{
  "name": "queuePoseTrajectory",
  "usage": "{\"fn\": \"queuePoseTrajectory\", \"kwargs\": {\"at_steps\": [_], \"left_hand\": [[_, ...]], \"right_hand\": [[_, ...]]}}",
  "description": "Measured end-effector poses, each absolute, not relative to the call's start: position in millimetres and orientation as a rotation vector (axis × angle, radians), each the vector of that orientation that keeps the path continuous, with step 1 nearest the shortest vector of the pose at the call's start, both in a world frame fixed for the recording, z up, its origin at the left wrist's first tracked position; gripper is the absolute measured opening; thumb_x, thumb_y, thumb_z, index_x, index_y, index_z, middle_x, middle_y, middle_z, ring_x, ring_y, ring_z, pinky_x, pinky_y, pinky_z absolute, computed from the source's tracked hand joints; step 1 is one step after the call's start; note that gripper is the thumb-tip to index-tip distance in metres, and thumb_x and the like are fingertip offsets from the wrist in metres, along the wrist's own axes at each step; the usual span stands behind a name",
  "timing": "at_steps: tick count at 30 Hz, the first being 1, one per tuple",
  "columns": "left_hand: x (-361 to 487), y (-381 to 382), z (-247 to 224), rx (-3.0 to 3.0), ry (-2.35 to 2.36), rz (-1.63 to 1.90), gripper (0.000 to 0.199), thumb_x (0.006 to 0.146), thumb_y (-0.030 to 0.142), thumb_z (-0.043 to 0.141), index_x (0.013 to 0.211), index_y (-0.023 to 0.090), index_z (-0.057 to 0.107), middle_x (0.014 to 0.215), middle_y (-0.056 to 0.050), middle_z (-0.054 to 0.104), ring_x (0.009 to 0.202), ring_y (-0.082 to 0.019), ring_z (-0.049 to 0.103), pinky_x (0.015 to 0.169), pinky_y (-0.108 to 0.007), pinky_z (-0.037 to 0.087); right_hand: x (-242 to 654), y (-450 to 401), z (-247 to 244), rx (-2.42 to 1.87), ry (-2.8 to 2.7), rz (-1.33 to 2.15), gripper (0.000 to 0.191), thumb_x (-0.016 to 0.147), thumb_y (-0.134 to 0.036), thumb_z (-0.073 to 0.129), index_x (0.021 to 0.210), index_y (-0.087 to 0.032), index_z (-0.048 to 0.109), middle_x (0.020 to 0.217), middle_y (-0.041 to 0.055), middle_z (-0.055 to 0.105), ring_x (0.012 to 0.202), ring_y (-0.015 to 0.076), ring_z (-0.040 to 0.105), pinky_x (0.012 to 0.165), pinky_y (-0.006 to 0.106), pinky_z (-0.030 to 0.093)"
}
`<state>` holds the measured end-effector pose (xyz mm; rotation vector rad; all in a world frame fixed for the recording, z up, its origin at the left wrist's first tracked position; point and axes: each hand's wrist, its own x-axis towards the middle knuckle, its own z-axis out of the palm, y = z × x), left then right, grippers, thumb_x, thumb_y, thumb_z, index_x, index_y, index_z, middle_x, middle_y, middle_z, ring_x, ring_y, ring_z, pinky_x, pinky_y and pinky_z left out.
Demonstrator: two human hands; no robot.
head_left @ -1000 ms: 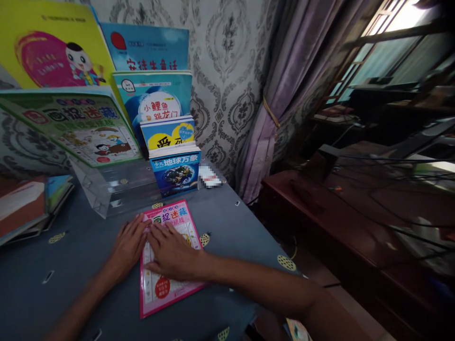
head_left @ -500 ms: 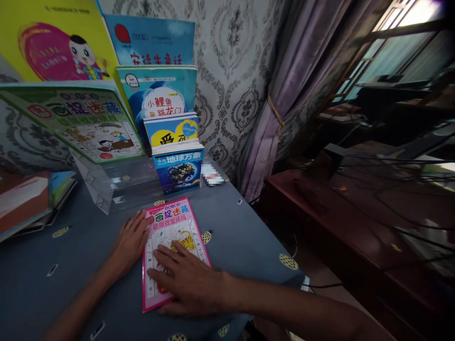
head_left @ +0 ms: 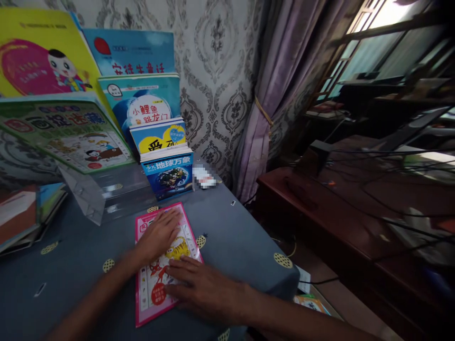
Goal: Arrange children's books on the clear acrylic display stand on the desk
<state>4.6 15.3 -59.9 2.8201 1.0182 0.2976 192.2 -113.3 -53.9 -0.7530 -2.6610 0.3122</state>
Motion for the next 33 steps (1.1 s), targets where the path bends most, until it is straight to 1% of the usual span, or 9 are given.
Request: {"fn": "queuePoseTrajectory", "kwargs": {"at_steps": [2, 4, 8, 14, 18, 23, 28, 30, 33], "left_hand": [[17.1, 0.0, -48.9, 2.738, 0.808, 0.201, 0.045, 0.103, 0.030, 0.036, 0.144, 0.021, 0.051, 0.155, -0.009, 0.046, 0.147, -0.022, 0.037, 0.123, -0.050, 0.026], [23.7, -18.3, -37.3, 2.608, 0.576, 0.115, 0.043, 0.104, 0.033, 0.034, 0.141, 0.025, 0.054, 0.152, -0.004, 0.050, 0.146, -0.019, 0.038, 0.125, -0.047, 0.021], [23.3, -43.5, -26.2, 2.386, 0.410, 0.083, 0.044, 0.106, 0.039, 0.030, 0.140, 0.029, 0.055, 0.145, -0.001, 0.058, 0.142, -0.018, 0.045, 0.124, -0.047, 0.024], [-11.2, -36.2, -51.8, 2.463, 0.748, 0.330, 0.046, 0.104, 0.040, 0.036, 0.148, 0.034, 0.045, 0.156, -0.002, 0.045, 0.144, -0.022, 0.043, 0.119, -0.047, 0.037], [-49.0, -24.6, -76.5, 2.644, 1.135, 0.479, 0.049, 0.102, 0.042, 0.039, 0.147, 0.024, 0.046, 0.159, -0.011, 0.040, 0.147, -0.025, 0.036, 0.120, -0.051, 0.032], [-74.1, -28.6, -91.3, 2.575, 1.574, 0.581, 0.056, 0.100, 0.050, 0.041, 0.144, 0.016, 0.046, 0.158, -0.020, 0.038, 0.147, -0.033, 0.035, 0.116, -0.055, 0.034], [-71.8, -32.1, -78.7, 2.346, 1.605, 0.655, 0.057, 0.095, 0.048, 0.047, 0.141, 0.014, 0.047, 0.150, -0.020, 0.048, 0.145, -0.037, 0.036, 0.116, -0.059, 0.032], [-70.7, -27.8, -68.5, 2.168, 1.491, 0.754, 0.055, 0.093, 0.047, 0.050, 0.138, 0.015, 0.050, 0.141, -0.018, 0.057, 0.138, -0.035, 0.045, 0.114, -0.057, 0.036], [-69.3, -19.5, -55.9, 1.695, 1.318, 0.989, 0.048, 0.088, 0.047, 0.059, 0.127, 0.019, 0.056, 0.130, -0.013, 0.065, 0.124, -0.029, 0.059, 0.105, -0.047, 0.048]], "right_hand": [[191.5, -112.3, -55.4, -0.743, -2.656, 0.300, 0.037, 0.105, -0.032, 0.041, 0.131, -0.014, 0.061, 0.136, 0.0121, 0.063, 0.136, 0.0216, 0.049, 0.114, 0.035, 0.039], [189.6, -111.4, -59.6, -0.749, -2.650, 0.310, 0.034, 0.104, -0.028, 0.043, 0.131, -0.016, 0.061, 0.131, 0.0108, 0.066, 0.127, 0.0216, 0.055, 0.107, 0.035, 0.046], [185.6, -111.0, -67.0, -0.797, -2.667, 0.351, 0.036, 0.101, -0.024, 0.045, 0.133, -0.020, 0.061, 0.131, 0.0105, 0.067, 0.124, 0.0228, 0.059, 0.096, 0.037, 0.053], [193.0, -108.4, -46.4, -0.735, -2.676, 0.484, 0.035, 0.102, -0.029, 0.046, 0.130, -0.014, 0.062, 0.133, 0.0118, 0.065, 0.133, 0.0206, 0.051, 0.114, 0.036, 0.041], [195.1, -86.3, -42.0, -0.815, -2.663, 0.580, 0.039, 0.102, -0.035, 0.051, 0.137, -0.018, 0.056, 0.146, 0.0117, 0.055, 0.141, 0.0188, 0.044, 0.122, 0.042, 0.028], [178.8, -28.8, -52.6, -1.126, -2.615, 0.501, 0.048, 0.100, -0.034, 0.053, 0.144, -0.014, 0.050, 0.156, 0.0175, 0.042, 0.149, 0.0254, 0.032, 0.122, 0.050, 0.025], [166.4, 6.2, -60.1, -1.429, -2.454, 0.352, 0.051, 0.102, -0.037, 0.047, 0.146, -0.010, 0.048, 0.159, 0.0231, 0.035, 0.151, 0.0323, 0.026, 0.121, 0.056, 0.023], [164.9, 8.4, -63.9, -1.465, -2.413, 0.328, 0.052, 0.102, -0.037, 0.046, 0.146, -0.010, 0.047, 0.159, 0.0226, 0.034, 0.152, 0.0328, 0.025, 0.121, 0.055, 0.025], [164.7, 7.2, -68.9, -1.478, -2.381, 0.311, 0.053, 0.101, -0.037, 0.046, 0.146, -0.008, 0.048, 0.159, 0.0237, 0.035, 0.152, 0.0331, 0.025, 0.121, 0.052, 0.026]]}}
